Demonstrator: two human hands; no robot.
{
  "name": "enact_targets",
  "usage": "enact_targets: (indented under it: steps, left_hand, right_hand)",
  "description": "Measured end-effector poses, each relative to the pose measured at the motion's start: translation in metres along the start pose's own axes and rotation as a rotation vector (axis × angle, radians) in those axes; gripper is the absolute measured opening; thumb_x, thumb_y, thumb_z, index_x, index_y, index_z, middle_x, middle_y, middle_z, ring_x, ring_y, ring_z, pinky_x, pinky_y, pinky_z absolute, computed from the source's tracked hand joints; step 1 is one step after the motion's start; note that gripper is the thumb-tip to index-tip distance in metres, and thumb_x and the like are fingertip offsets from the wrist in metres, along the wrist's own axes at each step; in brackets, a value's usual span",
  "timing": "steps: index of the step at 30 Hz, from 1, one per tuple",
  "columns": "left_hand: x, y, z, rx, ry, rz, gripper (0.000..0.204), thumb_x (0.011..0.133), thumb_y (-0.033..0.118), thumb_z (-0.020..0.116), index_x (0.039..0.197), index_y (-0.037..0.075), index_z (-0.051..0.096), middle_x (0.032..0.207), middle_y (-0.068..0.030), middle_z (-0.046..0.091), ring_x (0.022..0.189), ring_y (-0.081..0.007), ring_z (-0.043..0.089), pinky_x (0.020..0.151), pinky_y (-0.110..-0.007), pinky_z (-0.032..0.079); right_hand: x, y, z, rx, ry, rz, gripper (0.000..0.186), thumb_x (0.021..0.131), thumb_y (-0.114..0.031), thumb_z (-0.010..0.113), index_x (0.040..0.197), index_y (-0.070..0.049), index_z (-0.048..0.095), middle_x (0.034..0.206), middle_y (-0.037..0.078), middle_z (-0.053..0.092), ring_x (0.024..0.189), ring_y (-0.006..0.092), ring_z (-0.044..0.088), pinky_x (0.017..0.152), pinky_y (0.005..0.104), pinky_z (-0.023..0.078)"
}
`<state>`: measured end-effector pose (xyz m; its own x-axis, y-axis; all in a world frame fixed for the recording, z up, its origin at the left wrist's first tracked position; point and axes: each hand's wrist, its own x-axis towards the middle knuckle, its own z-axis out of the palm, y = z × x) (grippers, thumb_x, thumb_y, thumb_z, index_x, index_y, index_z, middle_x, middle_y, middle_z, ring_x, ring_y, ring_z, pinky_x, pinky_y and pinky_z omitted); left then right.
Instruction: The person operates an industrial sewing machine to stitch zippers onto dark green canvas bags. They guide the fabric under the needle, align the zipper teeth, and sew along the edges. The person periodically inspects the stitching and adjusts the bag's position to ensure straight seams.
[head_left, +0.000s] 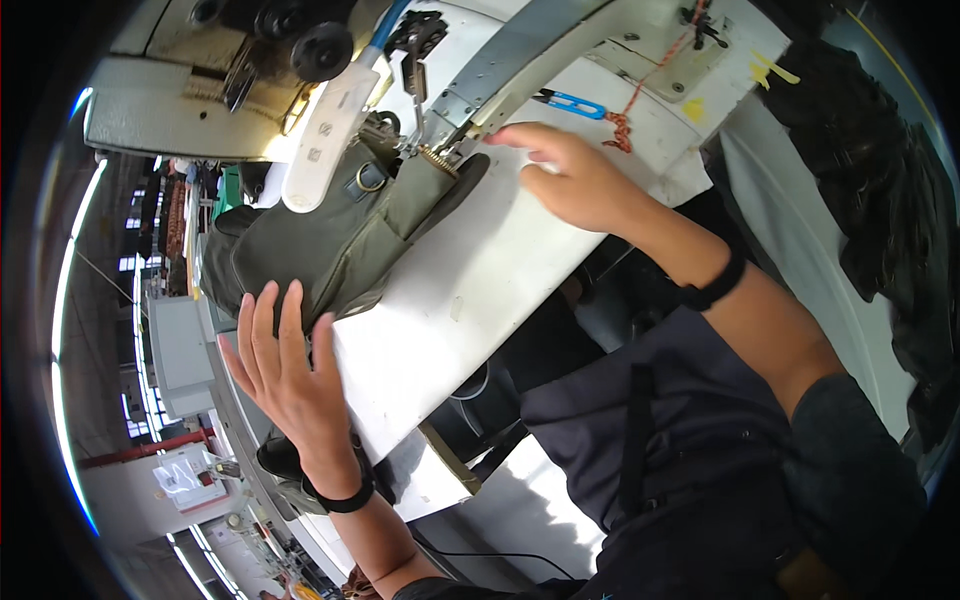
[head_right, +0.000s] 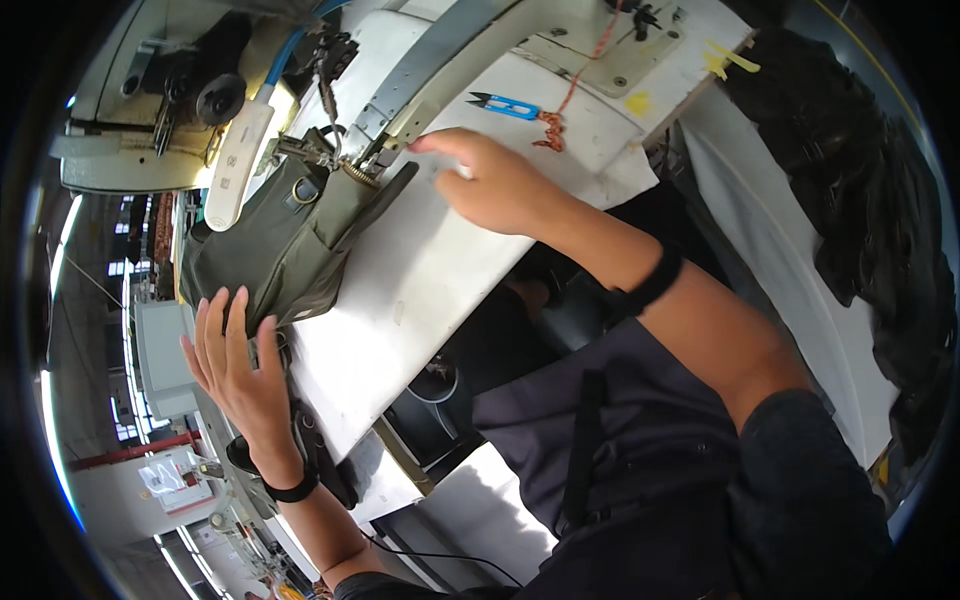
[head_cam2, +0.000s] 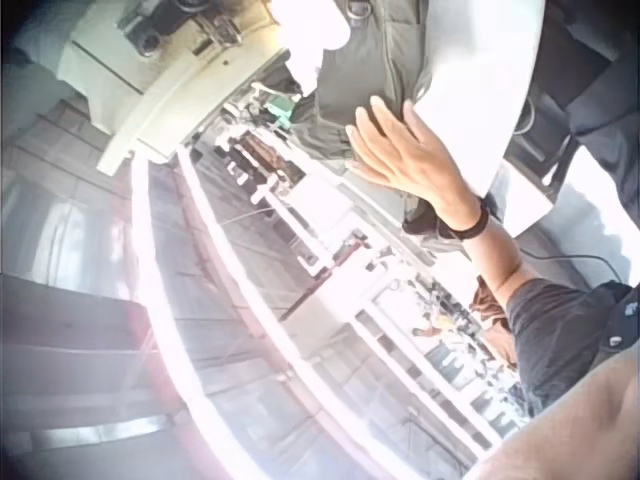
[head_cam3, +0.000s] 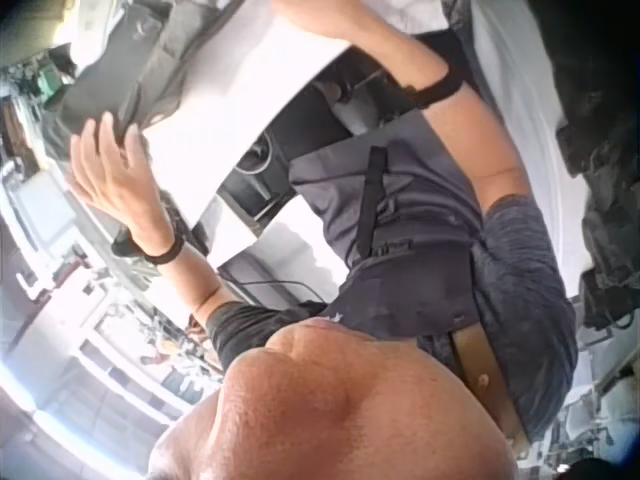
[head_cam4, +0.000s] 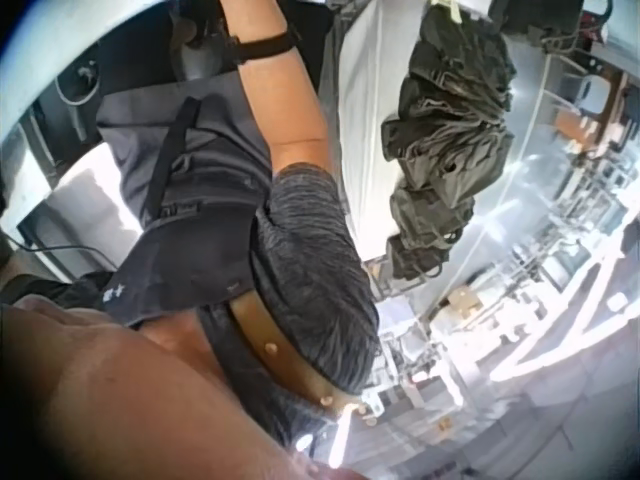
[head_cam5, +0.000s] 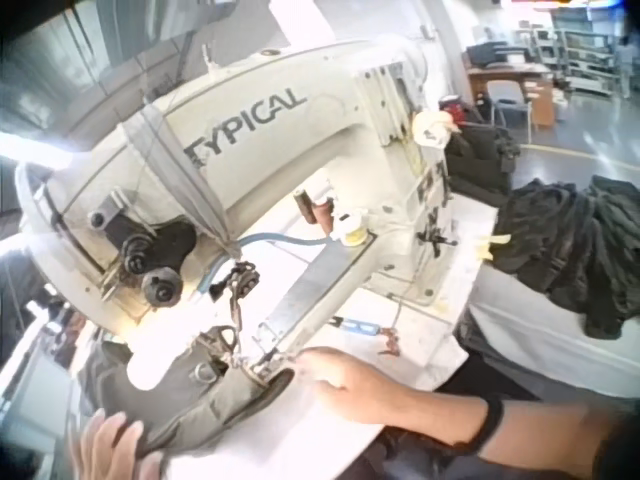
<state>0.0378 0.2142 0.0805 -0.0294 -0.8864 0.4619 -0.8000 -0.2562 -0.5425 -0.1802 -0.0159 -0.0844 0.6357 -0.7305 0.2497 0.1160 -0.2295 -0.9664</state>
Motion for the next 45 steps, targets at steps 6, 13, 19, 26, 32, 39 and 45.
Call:
enact_targets:
  steps: [6,13,19,26,32,39,45]
  left_hand:
    - [0.035,-0.032,-0.012,-0.095,0.156,0.175,0.016,0.091,0.008,0.077,0.107,0.012,0.077,0.109,-0.0013,0.077,0.116,-0.0231,0.072,0.124,-0.052,0.036]
    - [0.131,-0.071,-0.039,-0.669,-0.474,-0.153,0.025,0.096,0.012,0.071,0.118,-0.001,0.074,0.108,-0.0113,0.077,0.099,-0.0199,0.071,0.093,-0.032,0.053]
    - [0.112,-0.042,0.042,-0.949,-0.814,-0.137,0.046,0.107,0.031,0.061,0.138,-0.003,0.065,0.130,-0.0109,0.073,0.124,-0.0176,0.064,0.107,-0.034,0.048]
    - [0.091,0.053,0.067,-1.521,-0.571,-0.466,0.028,0.103,0.024,0.068,0.117,0.001,0.075,0.114,-0.0062,0.076,0.106,-0.0145,0.068,0.097,-0.029,0.051]
    - [0.104,0.058,0.059,-1.678,-0.601,-0.591,0.023,0.099,0.020,0.075,0.113,0.001,0.075,0.106,-0.0023,0.074,0.099,-0.0092,0.066,0.091,-0.027,0.051]
    - [0.104,0.056,0.064,-1.731,-0.594,-0.584,0.023,0.098,0.019,0.075,0.114,0.002,0.074,0.109,-0.0008,0.073,0.101,-0.0091,0.064,0.095,-0.026,0.049]
    - [0.109,0.049,0.071,-1.769,-0.666,-0.595,0.023,0.099,0.019,0.075,0.115,0.003,0.073,0.107,-0.0002,0.073,0.099,-0.0088,0.065,0.094,-0.026,0.050]
  right_hand:
    - [0.013,0.030,0.051,-0.105,0.009,-0.326,0.050,0.092,-0.004,0.057,0.142,-0.002,0.061,0.146,0.013,0.059,0.135,0.0207,0.056,0.112,0.0324,0.045]
    - [-0.006,-0.074,0.015,1.166,-0.441,0.507,0.033,0.102,-0.036,0.066,0.109,-0.005,0.073,0.084,0.001,0.070,0.073,0.0092,0.058,0.070,0.0260,0.048]
    - [-0.016,-0.077,0.025,0.919,-0.231,0.441,0.042,0.107,-0.036,0.062,0.126,0.001,0.069,0.108,0.006,0.073,0.095,0.0109,0.065,0.086,0.0266,0.050]
    - [-0.032,-0.076,0.021,0.439,-0.041,0.327,0.031,0.106,-0.029,0.065,0.096,0.000,0.075,0.080,-0.007,0.061,0.073,0.0029,0.049,0.064,0.0248,0.038]
    - [-0.038,-0.076,0.025,0.253,0.072,0.158,0.037,0.102,-0.020,0.070,0.073,-0.001,0.057,0.068,-0.009,0.038,0.066,0.0029,0.032,0.057,0.0281,0.025]
    - [-0.035,-0.082,0.031,0.325,0.109,0.224,0.038,0.101,-0.016,0.072,0.071,-0.004,0.052,0.068,-0.009,0.036,0.066,0.0032,0.030,0.058,0.0287,0.023]
    - [-0.029,-0.084,0.034,0.255,0.138,0.175,0.039,0.100,-0.014,0.072,0.070,-0.005,0.048,0.068,-0.010,0.035,0.066,0.0035,0.028,0.058,0.0297,0.022]
